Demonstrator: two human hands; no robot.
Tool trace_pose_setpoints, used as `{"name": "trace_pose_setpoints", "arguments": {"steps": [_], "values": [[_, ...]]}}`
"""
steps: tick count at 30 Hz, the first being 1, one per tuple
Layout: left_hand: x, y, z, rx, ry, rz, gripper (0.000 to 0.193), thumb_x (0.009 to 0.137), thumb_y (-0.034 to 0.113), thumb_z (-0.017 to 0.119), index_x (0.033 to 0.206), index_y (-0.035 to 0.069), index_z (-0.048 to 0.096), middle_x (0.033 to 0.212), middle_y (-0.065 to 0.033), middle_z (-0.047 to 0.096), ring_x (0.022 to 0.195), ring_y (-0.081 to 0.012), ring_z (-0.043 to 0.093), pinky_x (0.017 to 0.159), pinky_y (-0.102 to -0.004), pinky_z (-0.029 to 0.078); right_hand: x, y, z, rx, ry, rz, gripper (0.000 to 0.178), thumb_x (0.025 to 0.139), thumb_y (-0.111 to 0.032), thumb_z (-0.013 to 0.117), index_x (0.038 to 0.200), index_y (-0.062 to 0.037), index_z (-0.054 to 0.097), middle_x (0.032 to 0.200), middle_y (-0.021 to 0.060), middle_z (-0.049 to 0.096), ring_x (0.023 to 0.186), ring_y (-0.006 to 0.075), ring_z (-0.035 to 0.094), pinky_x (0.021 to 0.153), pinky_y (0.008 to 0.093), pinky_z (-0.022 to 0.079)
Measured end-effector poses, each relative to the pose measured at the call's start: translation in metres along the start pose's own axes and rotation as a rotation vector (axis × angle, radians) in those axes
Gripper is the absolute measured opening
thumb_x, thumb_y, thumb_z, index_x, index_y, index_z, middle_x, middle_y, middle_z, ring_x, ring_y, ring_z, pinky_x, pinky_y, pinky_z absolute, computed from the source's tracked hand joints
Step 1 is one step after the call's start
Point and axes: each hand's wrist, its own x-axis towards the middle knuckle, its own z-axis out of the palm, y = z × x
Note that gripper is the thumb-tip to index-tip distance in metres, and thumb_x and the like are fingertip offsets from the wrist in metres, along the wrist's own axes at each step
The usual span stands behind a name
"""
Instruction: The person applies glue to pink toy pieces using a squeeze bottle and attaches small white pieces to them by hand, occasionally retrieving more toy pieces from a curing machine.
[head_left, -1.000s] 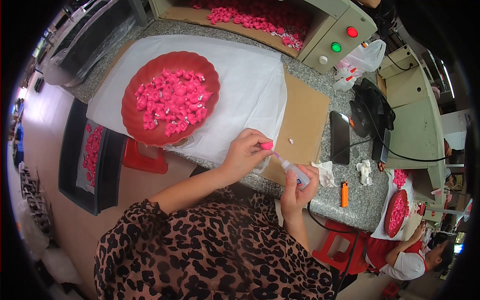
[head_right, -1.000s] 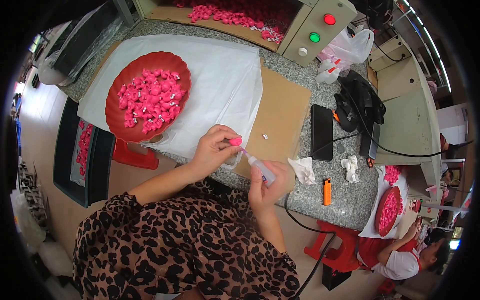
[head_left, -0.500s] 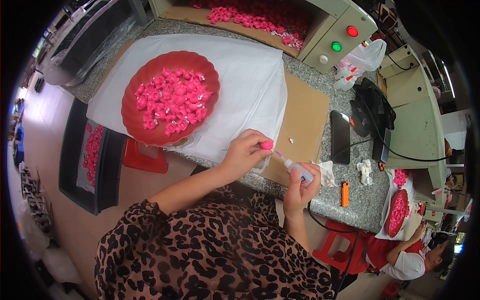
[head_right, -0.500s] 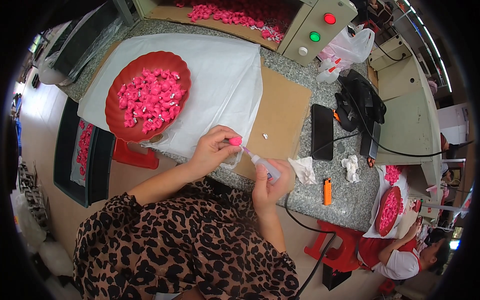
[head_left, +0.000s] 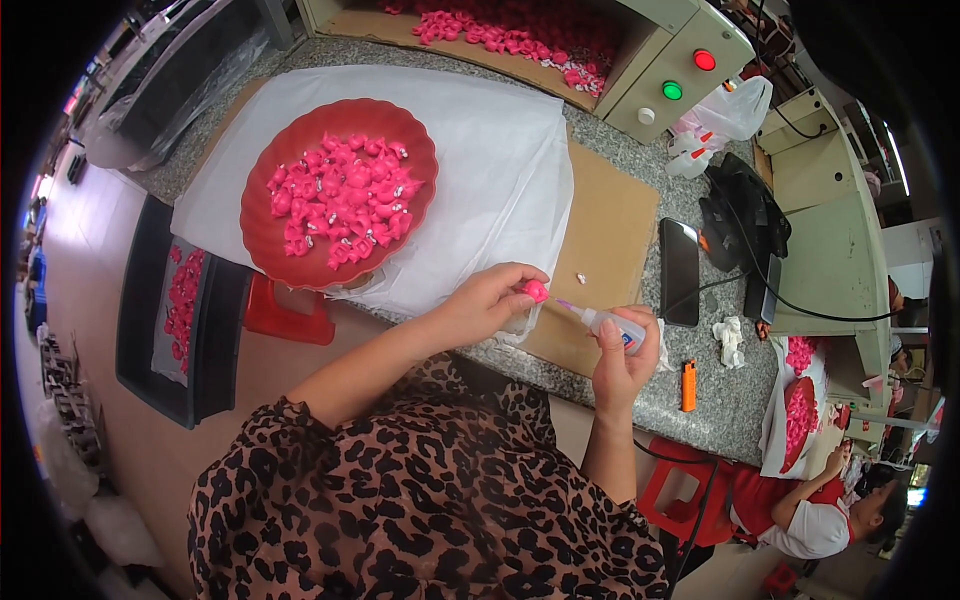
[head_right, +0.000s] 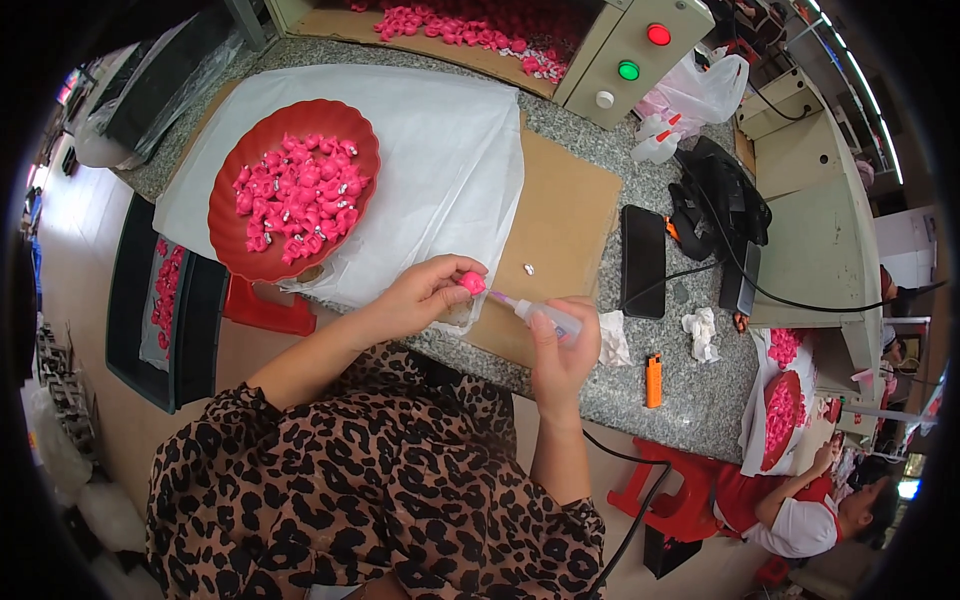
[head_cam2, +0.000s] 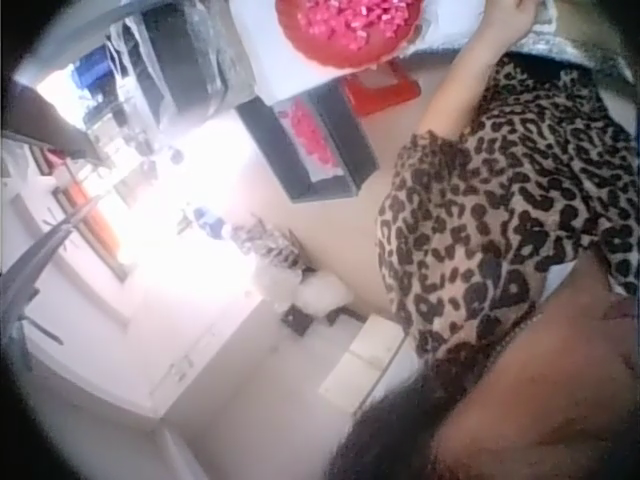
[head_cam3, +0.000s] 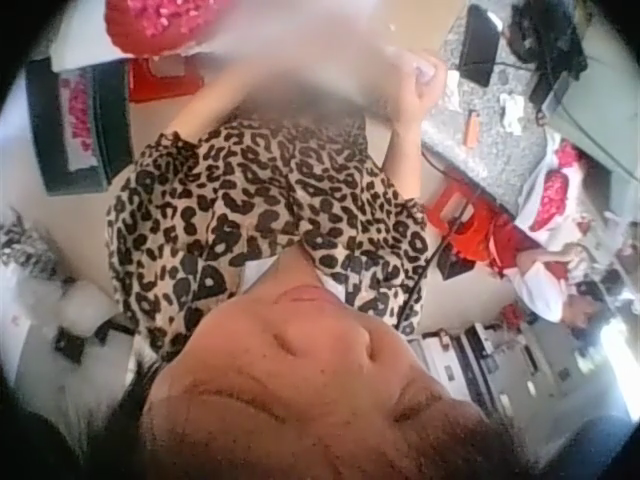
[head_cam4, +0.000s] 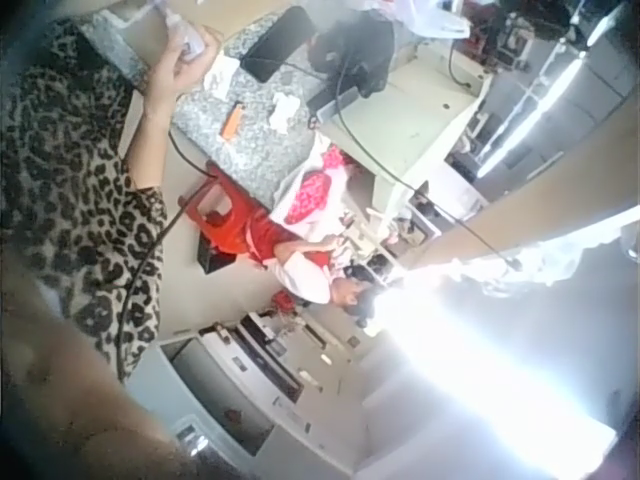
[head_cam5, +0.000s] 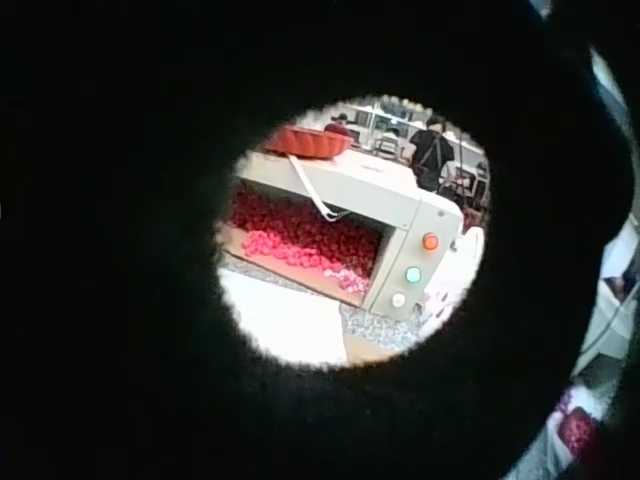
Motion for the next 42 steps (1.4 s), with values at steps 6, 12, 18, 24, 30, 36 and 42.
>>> {"name": "trace_pose_setpoints", "arguments": {"steps": [6,12,18,24,30,36,42], "values": [[-0.0003,-0.0015,-0.0018,0.251,0.019,0.136,0.026,0.081,0.005,0.047,0.106,0.002,0.048,0.096,-0.0123,0.052,0.089,-0.0209,0.051,0.078,-0.0292,0.041,0.0058,0.0037,-0.0039,-0.010,-0.069,0.017,0.014,0.077,-0.006,0.053,0.086,0.0006,0.046,0.082,0.0064,0.043,0.066,0.0120,0.047,0.057,0.0219,0.041],[0.0004,0.0012,-0.0028,0.284,-0.010,0.172,0.026,0.080,0.006,0.047,0.106,0.002,0.048,0.096,-0.0122,0.051,0.089,-0.0234,0.050,0.078,-0.0306,0.039,0.0073,0.0047,-0.0033,-0.002,-0.077,0.051,0.013,0.077,-0.006,0.053,0.086,0.0005,0.046,0.082,0.0060,0.043,0.065,0.0119,0.047,0.056,0.0216,0.040],[0.0004,0.0013,-0.0027,0.308,-0.013,0.198,0.026,0.081,0.007,0.045,0.106,0.002,0.047,0.095,-0.0122,0.052,0.089,-0.0243,0.049,0.079,-0.0311,0.038,0.0078,0.0049,-0.0036,0.020,-0.078,0.052,0.013,0.078,-0.006,0.053,0.086,0.0004,0.046,0.082,0.0059,0.043,0.065,0.0117,0.047,0.056,0.0216,0.039],[0.0011,0.0008,-0.0037,0.348,-0.024,0.229,0.026,0.081,0.007,0.045,0.106,0.002,0.047,0.094,-0.0122,0.052,0.089,-0.0243,0.049,0.079,-0.0309,0.038,0.0093,0.0048,-0.0047,0.017,-0.069,0.061,0.013,0.077,-0.006,0.054,0.086,0.0006,0.046,0.082,0.0057,0.043,0.065,0.0115,0.047,0.056,0.0210,0.040],[0.0009,0.0007,-0.0042,0.342,-0.032,0.236,0.026,0.081,0.007,0.046,0.106,0.001,0.047,0.093,-0.0119,0.052,0.088,-0.0234,0.049,0.078,-0.0302,0.039,0.0091,0.0053,-0.0062,0.012,-0.087,0.055,0.013,0.077,-0.006,0.054,0.086,0.0006,0.046,0.082,0.0057,0.043,0.065,0.0118,0.047,0.056,0.0212,0.040],[0.0007,0.0023,-0.0042,0.348,-0.039,0.228,0.026,0.081,0.008,0.046,0.106,0.000,0.047,0.093,-0.0118,0.052,0.088,-0.0232,0.050,0.078,-0.0300,0.039,0.0094,0.0046,-0.0049,0.017,-0.087,0.062,0.013,0.077,-0.006,0.054,0.086,0.0001,0.046,0.082,0.0058,0.043,0.065,0.0122,0.048,0.055,0.0214,0.040],[0.0001,0.0024,-0.0039,0.330,-0.041,0.210,0.026,0.081,0.008,0.046,0.106,0.000,0.047,0.094,-0.0123,0.052,0.088,-0.0239,0.049,0.078,-0.0303,0.039,0.0082,0.0072,-0.0070,0.028,-0.094,0.067,0.013,0.077,-0.006,0.054,0.086,0.0000,0.047,0.082,0.0059,0.044,0.065,0.0122,0.048,0.055,0.0214,0.040]]}}
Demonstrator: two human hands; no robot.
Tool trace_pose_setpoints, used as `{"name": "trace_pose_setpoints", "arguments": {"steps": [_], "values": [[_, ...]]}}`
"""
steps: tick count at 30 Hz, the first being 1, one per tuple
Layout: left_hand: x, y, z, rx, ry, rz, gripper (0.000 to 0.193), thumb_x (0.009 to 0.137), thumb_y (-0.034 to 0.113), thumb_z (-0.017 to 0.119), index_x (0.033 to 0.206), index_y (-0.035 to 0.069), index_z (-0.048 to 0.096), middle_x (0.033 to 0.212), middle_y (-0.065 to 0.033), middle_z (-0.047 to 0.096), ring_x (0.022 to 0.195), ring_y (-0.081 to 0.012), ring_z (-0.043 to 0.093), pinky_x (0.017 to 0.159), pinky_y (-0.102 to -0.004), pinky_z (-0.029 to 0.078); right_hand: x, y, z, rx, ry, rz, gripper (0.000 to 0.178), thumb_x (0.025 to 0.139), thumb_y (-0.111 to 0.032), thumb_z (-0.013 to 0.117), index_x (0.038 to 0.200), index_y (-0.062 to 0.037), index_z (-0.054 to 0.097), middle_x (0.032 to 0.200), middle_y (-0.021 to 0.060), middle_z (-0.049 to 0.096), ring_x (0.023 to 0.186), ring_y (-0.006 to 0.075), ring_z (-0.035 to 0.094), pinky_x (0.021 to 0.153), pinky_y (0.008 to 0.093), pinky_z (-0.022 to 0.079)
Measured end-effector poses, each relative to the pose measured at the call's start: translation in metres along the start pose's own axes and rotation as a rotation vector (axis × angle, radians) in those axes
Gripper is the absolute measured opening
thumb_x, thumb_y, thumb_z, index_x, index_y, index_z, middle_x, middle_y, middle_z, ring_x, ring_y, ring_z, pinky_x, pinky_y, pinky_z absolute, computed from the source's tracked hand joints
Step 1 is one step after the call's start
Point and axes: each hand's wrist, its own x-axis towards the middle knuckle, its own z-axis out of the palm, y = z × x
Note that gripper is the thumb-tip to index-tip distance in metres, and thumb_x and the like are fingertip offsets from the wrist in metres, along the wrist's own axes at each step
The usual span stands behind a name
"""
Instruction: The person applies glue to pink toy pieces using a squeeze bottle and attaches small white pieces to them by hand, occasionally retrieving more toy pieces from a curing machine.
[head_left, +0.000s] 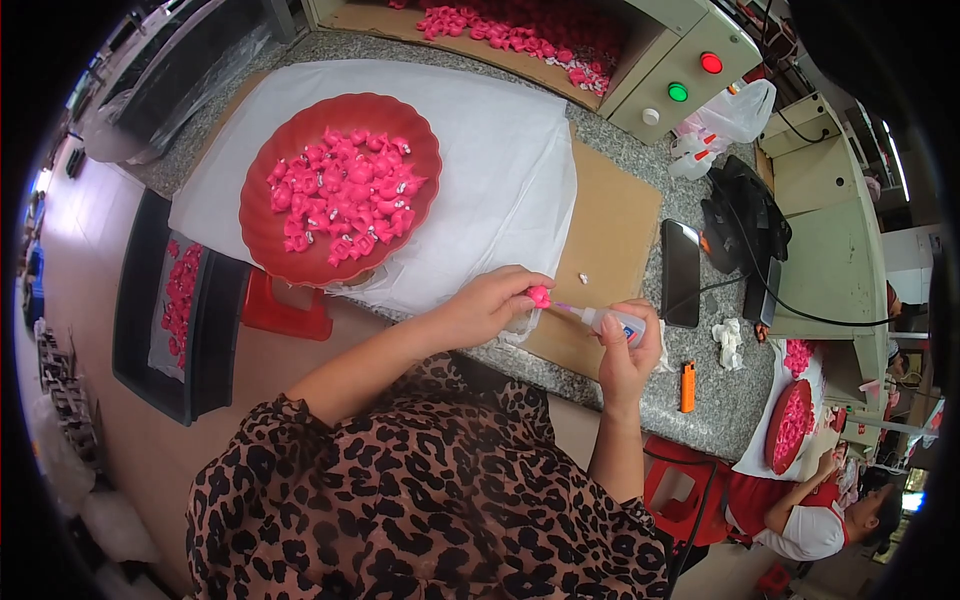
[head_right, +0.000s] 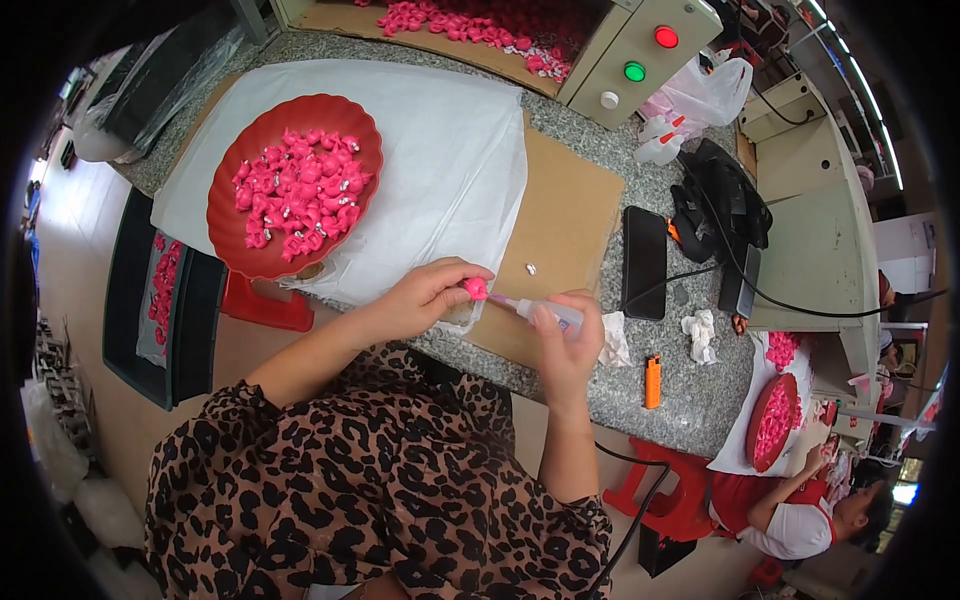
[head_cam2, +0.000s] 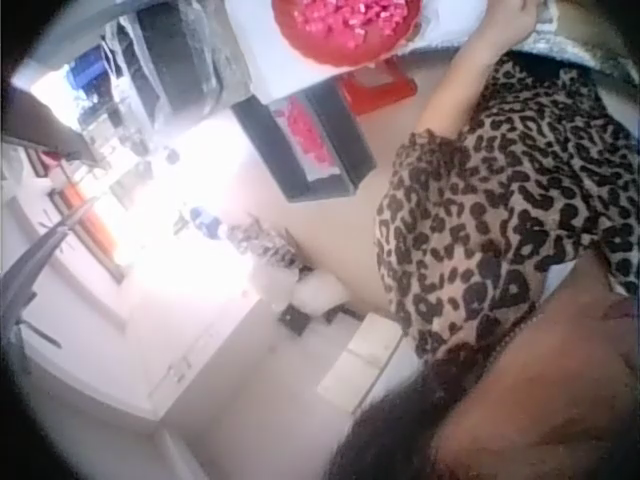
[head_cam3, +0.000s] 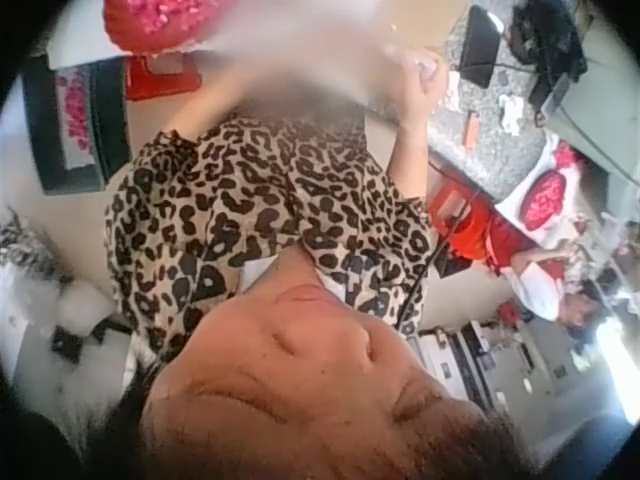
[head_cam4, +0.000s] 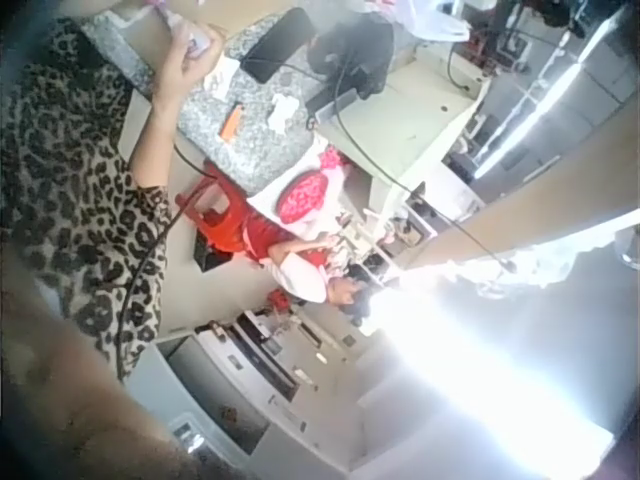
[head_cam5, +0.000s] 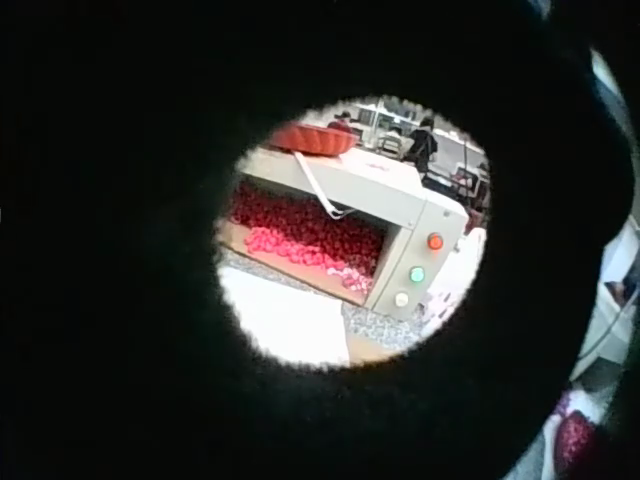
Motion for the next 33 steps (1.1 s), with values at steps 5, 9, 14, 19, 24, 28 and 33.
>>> {"name": "trace_pose_setpoints", "arguments": {"steps": [5,9,14,19,24,28,33], "values": [[0.000,-0.001,0.001,0.027,0.014,0.017,0.026,0.082,0.008,0.045,0.106,0.000,0.047,0.093,-0.0119,0.051,0.090,-0.0241,0.049,0.079,-0.0306,0.038,0.001,-0.003,0.002,0.015,0.013,0.013,0.014,0.077,-0.007,0.054,0.087,-0.0001,0.047,0.082,0.0057,0.044,0.065,0.0122,0.048,0.056,0.0213,0.040],[-0.001,-0.001,0.001,0.014,0.015,-0.008,0.025,0.081,0.007,0.047,0.105,0.001,0.048,0.093,-0.0118,0.051,0.089,-0.0230,0.050,0.078,-0.0300,0.040,-0.001,-0.004,0.002,-0.025,-0.010,0.001,0.014,0.077,-0.007,0.054,0.087,0.0001,0.046,0.082,0.0060,0.044,0.066,0.0124,0.048,0.056,0.0214,0.041],[-0.002,-0.003,0.005,-0.200,0.077,-0.111,0.023,0.079,0.003,0.050,0.102,0.001,0.047,0.093,-0.0114,0.050,0.084,-0.0181,0.053,0.073,-0.0274,0.043,-0.006,-0.007,0.004,-0.142,-0.022,-0.074,0.014,0.077,-0.007,0.055,0.087,0.0001,0.046,0.082,0.0068,0.044,0.065,0.0122,0.048,0.057,0.0214,0.041],[-0.001,-0.003,0.005,-0.202,0.081,-0.118,0.022,0.080,0.003,0.049,0.101,0.000,0.047,0.093,-0.0106,0.050,0.084,-0.0168,0.053,0.073,-0.0268,0.043,-0.008,-0.003,0.001,-0.318,-0.012,-0.182,0.014,0.077,-0.007,0.055,0.086,0.0006,0.046,0.081,0.0077,0.044,0.066,0.0120,0.049,0.059,0.0217,0.042],[-0.002,-0.004,0.006,-0.257,0.083,-0.147,0.021,0.080,0.002,0.049,0.101,0.000,0.046,0.092,-0.0096,0.050,0.083,-0.0152,0.052,0.073,-0.0257,0.043,-0.008,0.000,0.002,-0.269,-0.006,-0.151,0.014,0.078,-0.007,0.054,0.086,0.0006,0.046,0.081,0.0073,0.044,0.066,0.0119,0.049,0.058,0.0216,0.042],[-0.002,-0.004,0.006,-0.336,0.074,-0.148,0.021,0.080,0.002,0.049,0.101,0.000,0.045,0.092,-0.0078,0.050,0.082,-0.0124,0.052,0.071,-0.0241,0.043,-0.011,0.002,0.005,-0.170,0.044,-0.074,0.013,0.078,-0.007,0.053,0.085,0.0006,0.046,0.082,0.0066,0.043,0.065,0.0110,0.048,0.057,0.0211,0.043],[-0.002,-0.006,0.008,-0.440,0.074,-0.171,0.020,0.080,0.001,0.049,0.099,-0.001,0.044,0.091,-0.0069,0.050,0.082,-0.0106,0.051,0.070,-0.0223,0.042,-0.014,0.001,0.011,-0.120,0.093,-0.052,0.013,0.078,-0.007,0.053,0.085,0.0005,0.046,0.083,0.0066,0.043,0.062,0.0104,0.047,0.055,0.0213,0.042]]}}
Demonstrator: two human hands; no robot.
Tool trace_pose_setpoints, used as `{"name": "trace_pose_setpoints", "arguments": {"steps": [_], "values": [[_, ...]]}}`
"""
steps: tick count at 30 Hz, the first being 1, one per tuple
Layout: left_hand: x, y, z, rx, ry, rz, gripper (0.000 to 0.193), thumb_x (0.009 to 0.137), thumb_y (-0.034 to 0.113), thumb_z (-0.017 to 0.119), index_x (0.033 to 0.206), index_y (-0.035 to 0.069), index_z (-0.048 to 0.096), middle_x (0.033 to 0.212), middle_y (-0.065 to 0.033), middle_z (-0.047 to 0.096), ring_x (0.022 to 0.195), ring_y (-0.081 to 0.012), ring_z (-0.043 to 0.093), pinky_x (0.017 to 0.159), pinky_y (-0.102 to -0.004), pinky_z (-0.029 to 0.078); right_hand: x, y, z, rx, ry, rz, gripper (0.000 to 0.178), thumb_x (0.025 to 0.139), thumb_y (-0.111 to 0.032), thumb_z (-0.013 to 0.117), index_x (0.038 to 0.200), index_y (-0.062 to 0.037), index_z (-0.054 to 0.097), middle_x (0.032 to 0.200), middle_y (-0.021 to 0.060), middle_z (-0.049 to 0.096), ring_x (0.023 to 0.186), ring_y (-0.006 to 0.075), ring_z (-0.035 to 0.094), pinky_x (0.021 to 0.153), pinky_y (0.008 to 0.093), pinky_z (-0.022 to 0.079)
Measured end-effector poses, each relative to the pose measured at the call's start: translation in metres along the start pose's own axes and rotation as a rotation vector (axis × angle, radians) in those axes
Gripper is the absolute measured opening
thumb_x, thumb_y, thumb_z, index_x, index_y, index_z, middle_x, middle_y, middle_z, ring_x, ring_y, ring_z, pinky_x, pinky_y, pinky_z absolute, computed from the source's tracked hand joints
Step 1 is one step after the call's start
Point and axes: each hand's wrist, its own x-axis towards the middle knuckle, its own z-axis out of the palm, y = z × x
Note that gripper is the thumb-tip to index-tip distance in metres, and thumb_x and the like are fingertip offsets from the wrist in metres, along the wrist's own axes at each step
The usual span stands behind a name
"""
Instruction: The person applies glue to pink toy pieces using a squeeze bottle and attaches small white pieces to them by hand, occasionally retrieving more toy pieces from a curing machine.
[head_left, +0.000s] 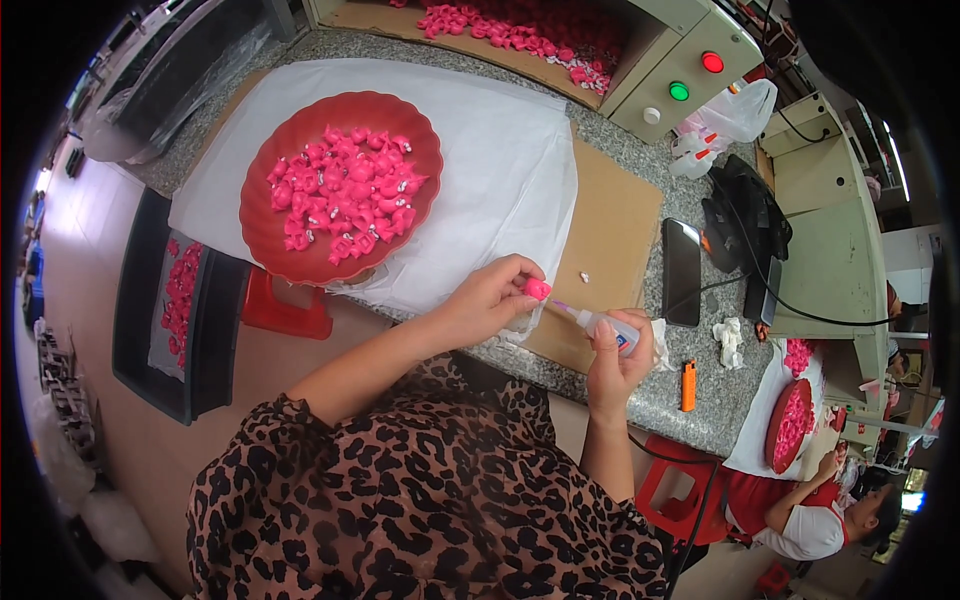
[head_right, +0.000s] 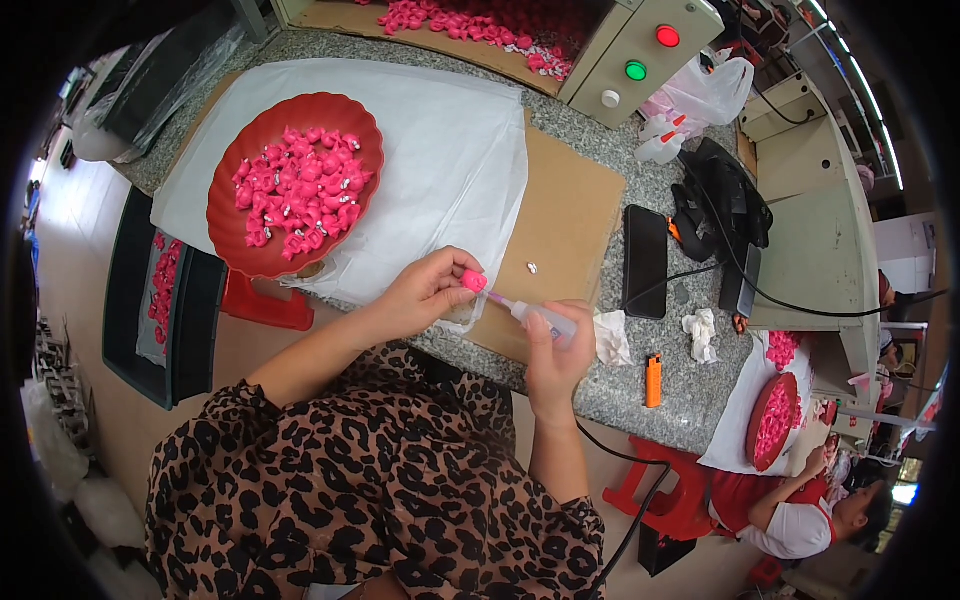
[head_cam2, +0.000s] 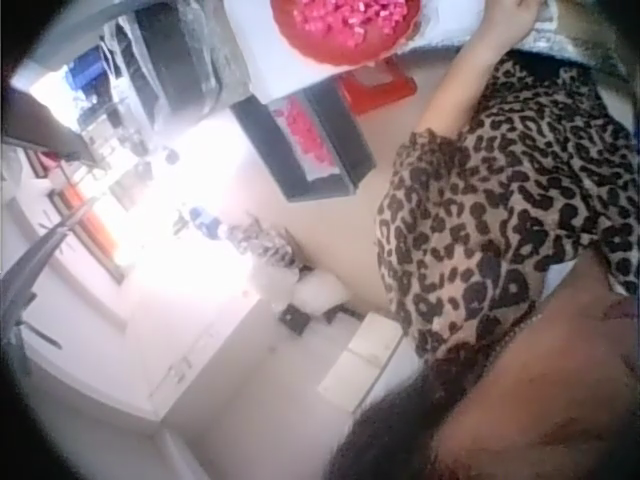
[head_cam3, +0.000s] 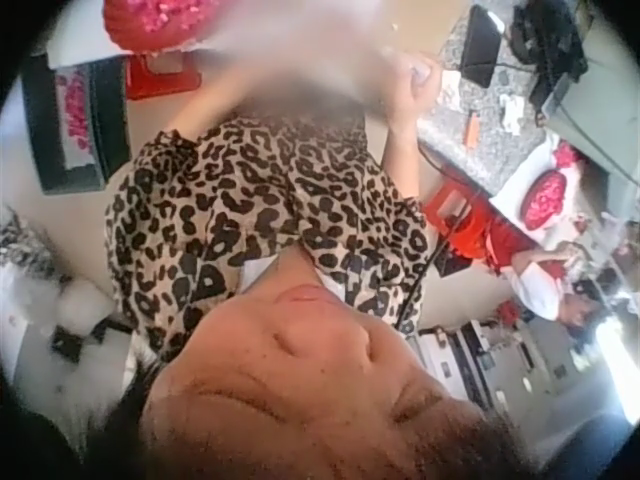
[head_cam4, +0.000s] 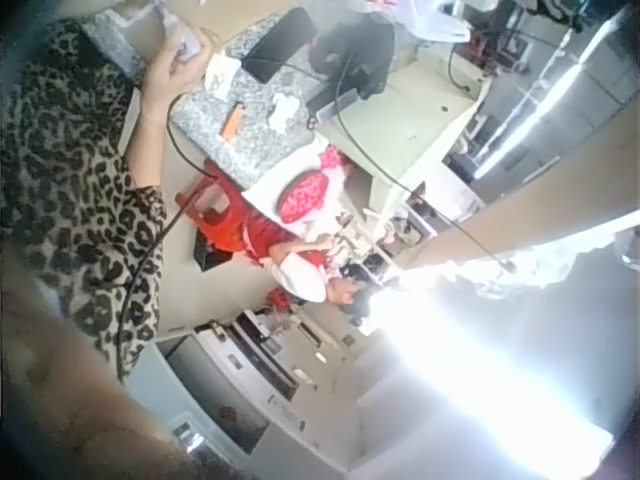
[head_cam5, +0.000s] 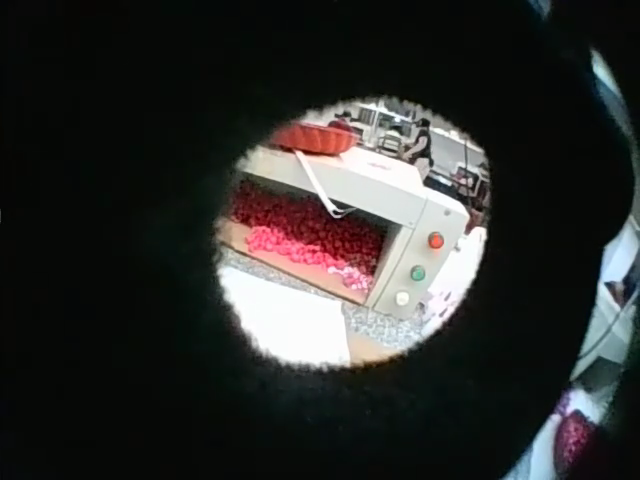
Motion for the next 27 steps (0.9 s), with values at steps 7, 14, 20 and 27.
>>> {"name": "trace_pose_setpoints", "arguments": {"steps": [7,14,20,27], "values": [[0.000,-0.004,0.000,-0.018,0.043,0.040,0.020,0.078,-0.002,0.052,0.096,-0.002,0.042,0.092,-0.0073,0.047,0.085,-0.0119,0.051,0.075,-0.0238,0.044,-0.006,0.005,0.007,0.100,0.087,0.055,0.015,0.078,-0.007,0.053,0.088,0.0001,0.045,0.081,0.0065,0.045,0.063,0.0112,0.048,0.056,0.0220,0.042],[0.000,-0.007,0.004,0.089,0.147,0.140,0.023,0.073,-0.008,0.055,0.089,0.000,0.040,0.096,-0.0060,0.040,0.086,-0.0094,0.048,0.078,-0.0231,0.045,-0.015,0.011,0.008,-0.151,0.061,-0.099,0.015,0.079,-0.007,0.052,0.090,0.0006,0.044,0.085,0.0073,0.044,0.065,0.0123,0.050,0.057,0.0220,0.042],[0.000,-0.004,0.006,0.174,0.197,0.154,0.021,0.071,-0.010,0.056,0.083,0.000,0.041,0.093,-0.0060,0.039,0.086,-0.0101,0.047,0.076,-0.0230,0.048,-0.017,0.007,0.010,-0.142,0.050,-0.113,0.016,0.079,-0.006,0.052,0.091,0.0017,0.043,0.085,0.0080,0.043,0.067,0.0130,0.051,0.060,0.0222,0.043],[0.001,-0.005,0.007,0.180,0.197,0.193,0.021,0.071,-0.011,0.055,0.083,0.000,0.041,0.092,-0.0058,0.038,0.085,-0.0106,0.048,0.078,-0.0231,0.048,-0.016,0.011,0.006,-0.258,0.027,-0.187,0.017,0.080,-0.006,0.052,0.091,0.0017,0.043,0.085,0.0081,0.044,0.068,0.0133,0.051,0.060,0.0220,0.043]]}}
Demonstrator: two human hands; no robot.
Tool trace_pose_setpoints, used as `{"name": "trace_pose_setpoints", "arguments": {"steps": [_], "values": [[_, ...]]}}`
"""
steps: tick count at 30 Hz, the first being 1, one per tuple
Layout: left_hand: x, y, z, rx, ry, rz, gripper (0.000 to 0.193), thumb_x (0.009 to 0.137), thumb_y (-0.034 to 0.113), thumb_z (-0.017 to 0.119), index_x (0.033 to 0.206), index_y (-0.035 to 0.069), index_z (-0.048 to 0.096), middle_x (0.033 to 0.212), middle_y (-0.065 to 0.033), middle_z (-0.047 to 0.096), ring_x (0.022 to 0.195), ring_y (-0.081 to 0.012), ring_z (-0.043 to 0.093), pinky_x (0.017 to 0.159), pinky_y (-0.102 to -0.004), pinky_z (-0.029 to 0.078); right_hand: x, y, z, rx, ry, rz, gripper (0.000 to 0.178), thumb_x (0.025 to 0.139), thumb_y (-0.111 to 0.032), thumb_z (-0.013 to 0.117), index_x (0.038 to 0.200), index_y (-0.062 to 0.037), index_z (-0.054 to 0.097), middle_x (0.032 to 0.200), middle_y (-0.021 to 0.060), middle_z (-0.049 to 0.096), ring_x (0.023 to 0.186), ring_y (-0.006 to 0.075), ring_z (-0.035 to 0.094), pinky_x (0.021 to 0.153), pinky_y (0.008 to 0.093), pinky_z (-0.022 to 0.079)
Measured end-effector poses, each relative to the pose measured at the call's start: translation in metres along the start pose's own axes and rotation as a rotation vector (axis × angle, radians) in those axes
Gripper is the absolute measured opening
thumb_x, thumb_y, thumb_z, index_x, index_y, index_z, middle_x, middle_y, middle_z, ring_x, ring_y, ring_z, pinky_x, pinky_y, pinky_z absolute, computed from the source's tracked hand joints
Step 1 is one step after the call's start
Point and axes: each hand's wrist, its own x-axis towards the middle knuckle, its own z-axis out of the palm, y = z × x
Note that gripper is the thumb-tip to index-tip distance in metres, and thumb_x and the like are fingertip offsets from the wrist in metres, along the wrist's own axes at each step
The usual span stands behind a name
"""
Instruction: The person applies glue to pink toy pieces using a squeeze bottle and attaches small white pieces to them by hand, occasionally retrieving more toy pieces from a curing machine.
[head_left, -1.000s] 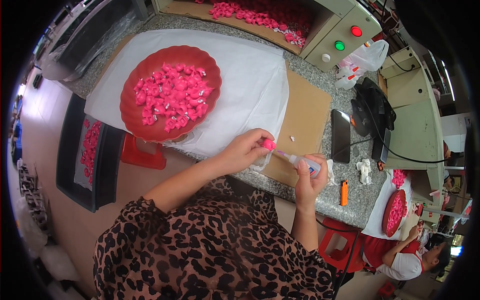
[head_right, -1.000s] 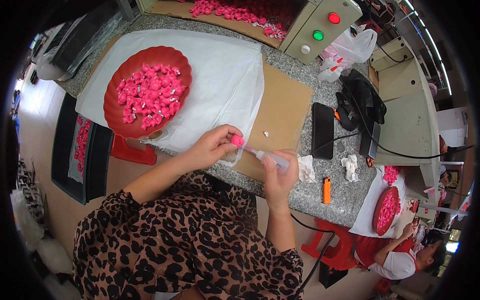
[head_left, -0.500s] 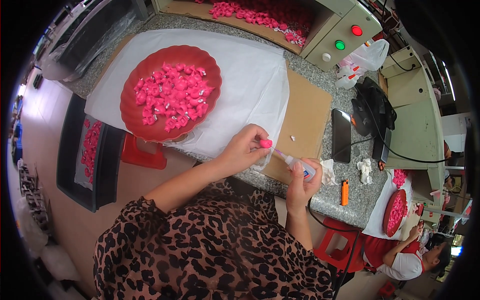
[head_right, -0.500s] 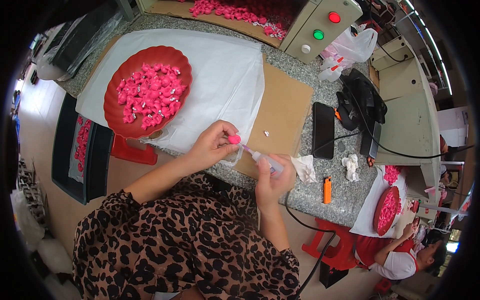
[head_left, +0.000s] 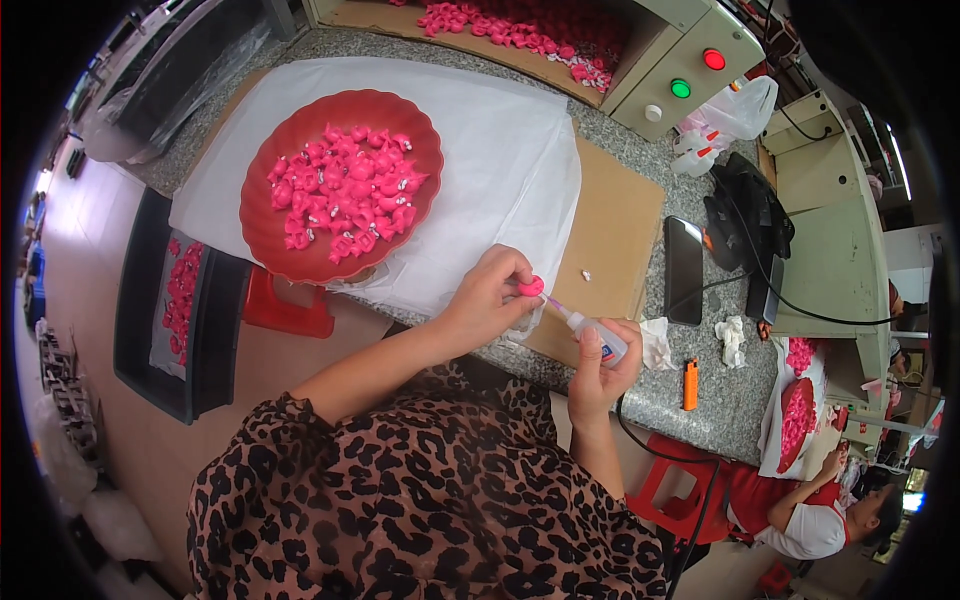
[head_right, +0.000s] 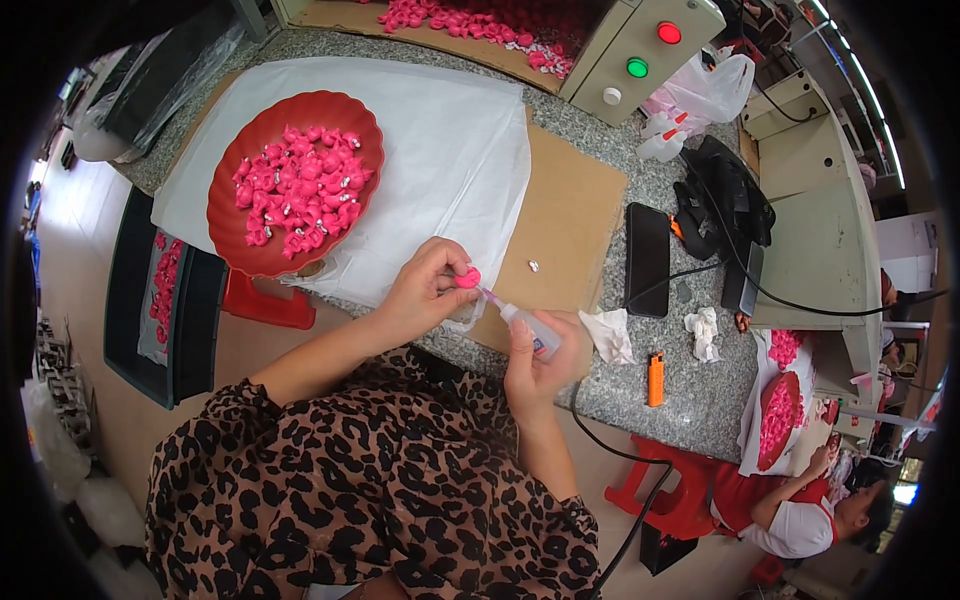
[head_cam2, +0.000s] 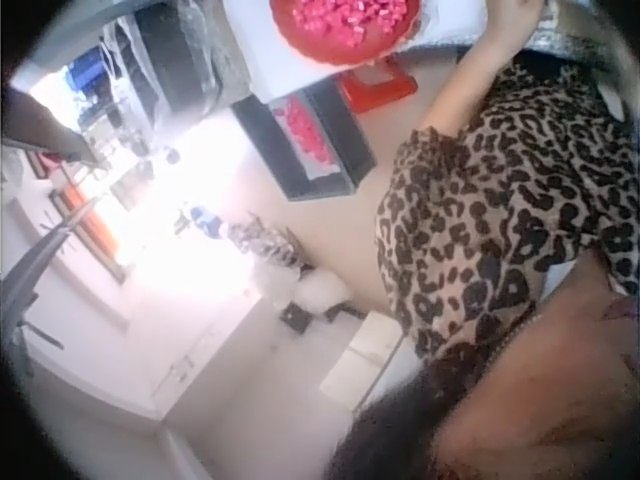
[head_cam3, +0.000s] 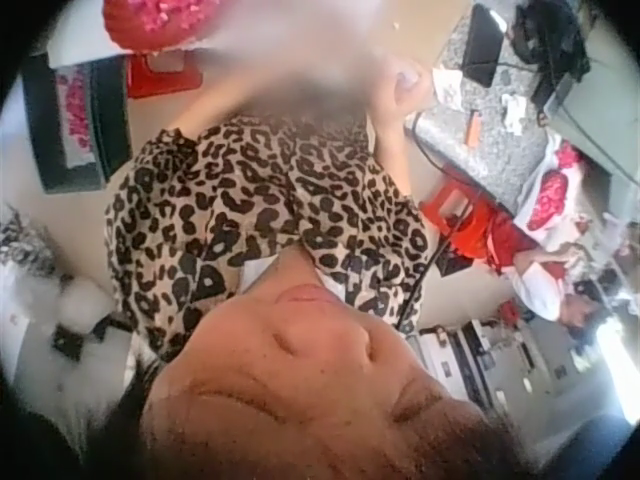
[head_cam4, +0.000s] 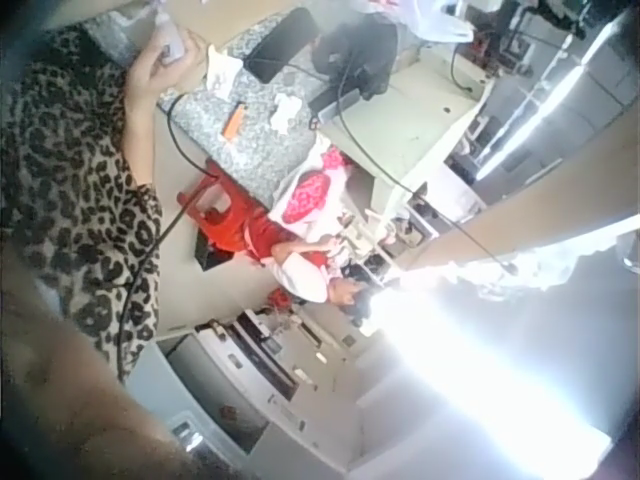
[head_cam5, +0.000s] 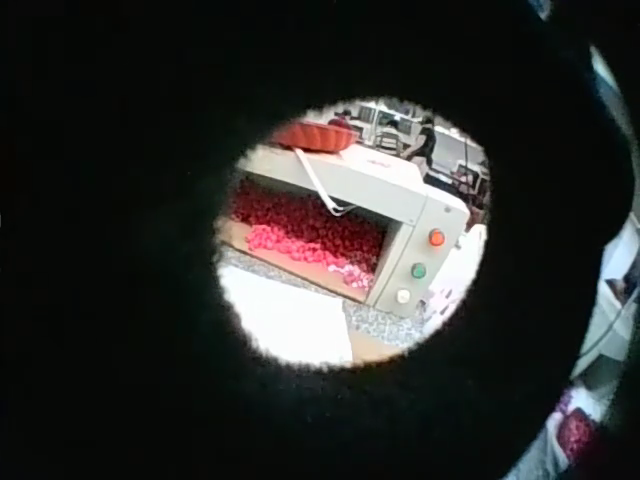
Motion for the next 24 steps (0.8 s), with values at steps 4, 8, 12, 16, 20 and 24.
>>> {"name": "trace_pose_setpoints", "arguments": {"steps": [4,8,12,16,20,24], "values": [[0.000,-0.001,0.000,-0.016,-0.007,-0.031,0.022,0.071,-0.009,0.057,0.083,0.001,0.040,0.093,-0.0059,0.040,0.084,-0.0096,0.048,0.073,-0.0210,0.047,0.006,-0.008,0.000,0.649,0.133,0.381,0.023,0.079,-0.009,0.055,0.096,0.0010,0.044,0.089,0.0090,0.049,0.071,0.0150,0.053,0.061,0.0224,0.045],[-0.001,-0.005,-0.004,-0.259,-0.065,-0.146,0.022,0.073,-0.003,0.059,0.082,0.002,0.040,0.084,-0.0039,0.047,0.073,-0.0075,0.049,0.063,-0.0197,0.047,0.020,-0.012,-0.009,0.994,0.201,0.686,0.034,0.077,-0.012,0.059,0.104,0.0009,0.043,0.089,0.0087,0.053,0.075,0.0164,0.054,0.061,0.0229,0.046],[0.000,0.002,-0.008,-0.309,-0.120,-0.238,0.023,0.074,0.000,0.060,0.081,0.004,0.039,0.079,-0.0018,0.049,0.067,-0.0052,0.049,0.055,-0.0177,0.044,0.018,-0.001,-0.019,1.061,0.003,0.816,0.034,0.076,-0.006,0.056,0.106,0.0017,0.044,0.087,0.0098,0.054,0.075,0.0191,0.055,0.065,0.0280,0.046],[0.003,0.004,-0.012,-0.394,-0.153,-0.265,0.024,0.073,0.002,0.062,0.081,0.005,0.039,0.074,-0.0006,0.050,0.063,-0.0029,0.047,0.048,-0.0158,0.039,0.029,0.005,-0.031,0.827,-0.067,0.756,0.024,0.078,-0.010,0.055,0.098,0.0013,0.049,0.083,0.0088,0.056,0.074,0.0175,0.055,0.066,0.0274,0.044],[0.003,0.009,-0.012,-0.415,-0.179,-0.283,0.024,0.073,0.002,0.062,0.080,0.006,0.040,0.074,0.0000,0.049,0.061,-0.0020,0.046,0.045,-0.0149,0.036,0.045,-0.005,-0.033,0.665,-0.068,0.753,0.020,0.079,-0.013,0.054,0.092,0.0012,0.050,0.076,0.0078,0.057,0.069,0.0160,0.055,0.064,0.0258,0.043],[0.005,0.004,-0.015,-0.512,-0.144,-0.320,0.021,0.074,0.000,0.060,0.080,0.006,0.040,0.077,0.0003,0.049,0.063,-0.0034,0.048,0.044,-0.0154,0.037,0.051,-0.003,-0.025,0.358,-0.132,0.729,0.019,0.079,-0.015,0.054,0.088,0.0006,0.049,0.071,0.0076,0.057,0.062,0.0132,0.053,0.059,0.0237,0.042]]}}
